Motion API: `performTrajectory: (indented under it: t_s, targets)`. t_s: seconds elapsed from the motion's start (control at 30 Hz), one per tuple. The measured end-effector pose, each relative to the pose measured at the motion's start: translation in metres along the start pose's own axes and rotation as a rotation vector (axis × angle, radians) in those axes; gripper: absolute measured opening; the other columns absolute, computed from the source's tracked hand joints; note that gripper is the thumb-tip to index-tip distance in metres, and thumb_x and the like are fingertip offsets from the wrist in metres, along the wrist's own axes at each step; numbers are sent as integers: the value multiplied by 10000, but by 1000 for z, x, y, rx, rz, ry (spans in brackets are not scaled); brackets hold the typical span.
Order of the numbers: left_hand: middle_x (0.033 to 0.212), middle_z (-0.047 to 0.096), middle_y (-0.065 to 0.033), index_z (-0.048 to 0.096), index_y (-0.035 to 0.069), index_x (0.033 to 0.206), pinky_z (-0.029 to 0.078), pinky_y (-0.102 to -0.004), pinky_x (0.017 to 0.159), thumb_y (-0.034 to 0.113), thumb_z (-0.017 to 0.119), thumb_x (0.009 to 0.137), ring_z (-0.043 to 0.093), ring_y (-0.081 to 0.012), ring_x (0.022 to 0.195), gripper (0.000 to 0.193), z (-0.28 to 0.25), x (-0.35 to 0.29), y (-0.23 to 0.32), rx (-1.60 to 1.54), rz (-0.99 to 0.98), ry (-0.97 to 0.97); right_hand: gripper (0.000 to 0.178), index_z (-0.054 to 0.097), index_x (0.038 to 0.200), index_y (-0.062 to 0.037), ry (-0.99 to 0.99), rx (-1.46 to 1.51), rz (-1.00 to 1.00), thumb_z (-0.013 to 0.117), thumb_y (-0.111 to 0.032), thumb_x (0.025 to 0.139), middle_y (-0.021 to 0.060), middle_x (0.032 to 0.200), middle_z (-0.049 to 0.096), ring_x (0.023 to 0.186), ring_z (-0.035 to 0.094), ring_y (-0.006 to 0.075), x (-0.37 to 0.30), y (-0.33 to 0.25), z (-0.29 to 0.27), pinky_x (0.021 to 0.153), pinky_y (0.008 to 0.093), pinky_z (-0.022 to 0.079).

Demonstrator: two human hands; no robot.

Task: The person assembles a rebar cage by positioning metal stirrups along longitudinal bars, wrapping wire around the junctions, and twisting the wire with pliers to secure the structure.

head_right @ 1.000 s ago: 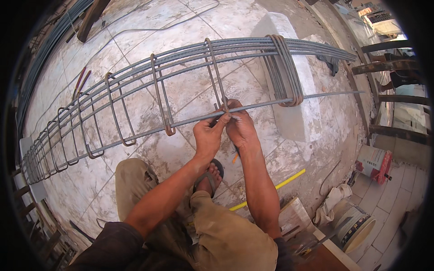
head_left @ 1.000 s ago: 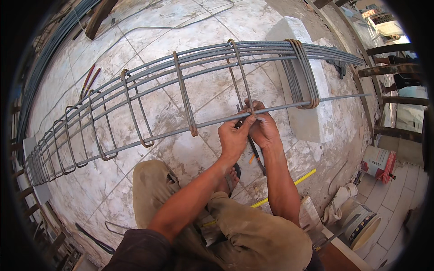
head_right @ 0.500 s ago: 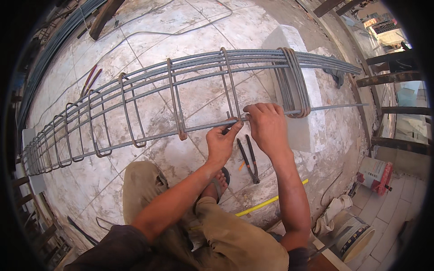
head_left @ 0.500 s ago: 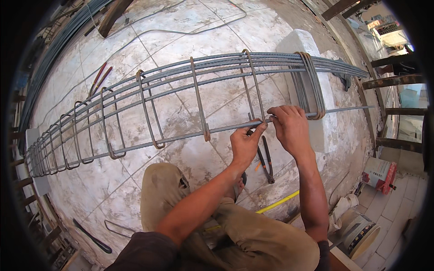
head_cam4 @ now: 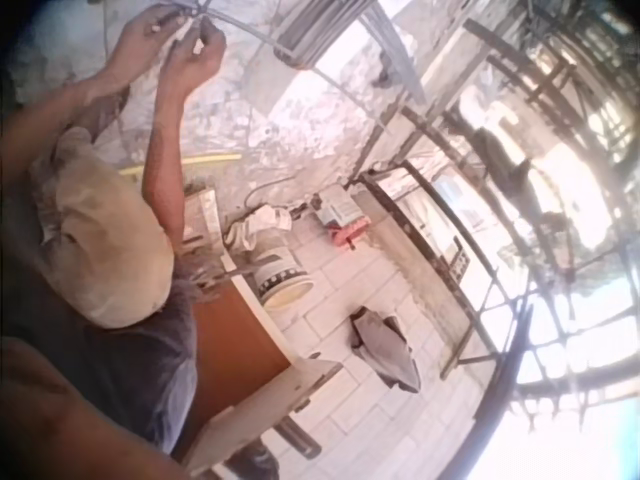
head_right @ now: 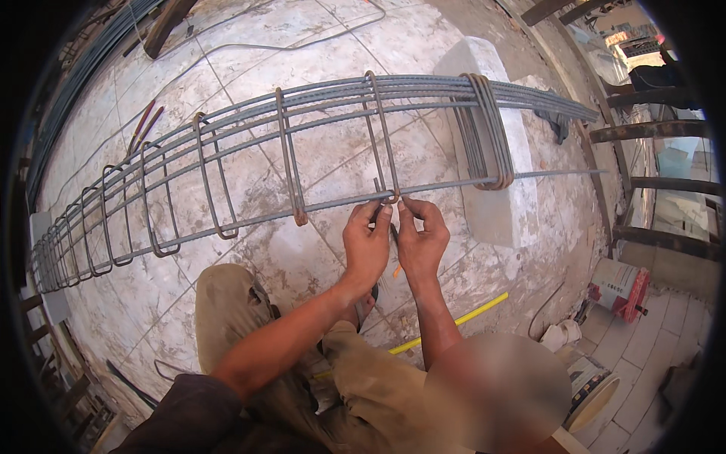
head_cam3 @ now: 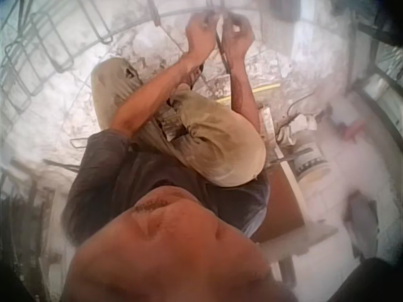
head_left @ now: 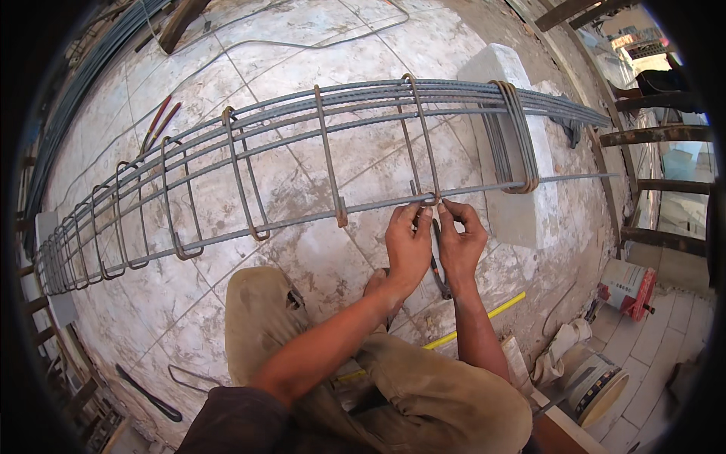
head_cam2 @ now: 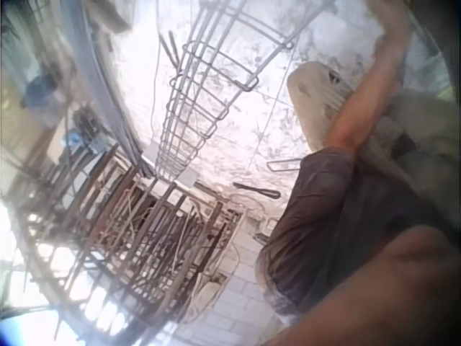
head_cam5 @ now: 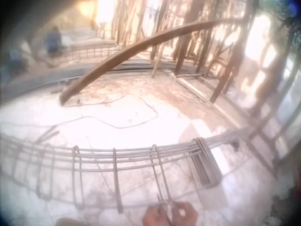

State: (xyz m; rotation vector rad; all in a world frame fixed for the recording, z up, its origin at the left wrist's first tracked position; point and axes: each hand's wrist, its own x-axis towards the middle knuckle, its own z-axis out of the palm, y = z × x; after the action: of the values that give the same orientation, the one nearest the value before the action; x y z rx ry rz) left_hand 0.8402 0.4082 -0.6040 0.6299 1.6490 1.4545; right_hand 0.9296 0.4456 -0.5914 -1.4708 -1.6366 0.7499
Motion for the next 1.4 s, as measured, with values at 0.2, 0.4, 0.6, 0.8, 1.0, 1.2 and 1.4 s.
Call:
performTrajectory:
  t_s: [0.2,0.4,0.6,0.8,1.0,1.2,1.4]
  targets:
    - [935,713,-164,697,-33,1199,503,-344,737,123,589,1005,656,-198,818,271,-3,2,9,7,-8,-89,89,729,966,7,33,-22,-127,734,2,877,142,913,720,857,678,258,-5,3,9,796,352,538]
    - [843,728,-174,718,-68,1157,495,-332,658,148,635,955,646,-133,748,307,-26,8,51,297,31,-362,254,715,1049,-5,-128,-207,-289,751,21,799,163,951,714,892,663,337,3,-4,-20,800,422,542]
    - [740,685,-46,704,-68,1216,444,-255,556,167,691,958,550,-45,648,349,-20,-15,85,103,-144,-419,242,718,1024,12,-220,-162,-241,759,-26,788,159,887,712,821,658,340,14,-13,-26,754,413,533]
    - [808,667,-31,654,-29,1283,461,-242,593,232,683,989,579,-68,704,394,-14,-21,72,-49,-109,-265,160,727,901,15,-178,426,485,748,-142,925,77,767,714,620,622,146,14,1,-19,578,303,488]
    - [1157,656,-61,628,29,1306,510,-340,821,421,526,1042,590,-136,983,483,-27,5,-10,-219,-606,-249,205,691,1061,-26,-173,1176,1085,650,-216,997,53,807,698,704,684,152,10,11,-2,622,300,601]
    - [1335,591,-63,535,73,1425,419,-388,1019,458,463,1054,545,-176,1195,539,-22,17,-6,-589,-725,-486,262,675,1096,-35,-418,876,997,683,-275,989,50,838,704,729,697,174,-12,-4,-32,567,284,574]
    - [1349,588,-51,498,103,1436,316,-405,1180,487,532,1042,494,-210,1360,551,3,10,-17,-840,-641,-588,682,519,1362,15,-271,-582,204,819,-304,839,215,1213,632,1076,651,358,-102,99,-68,877,465,546]
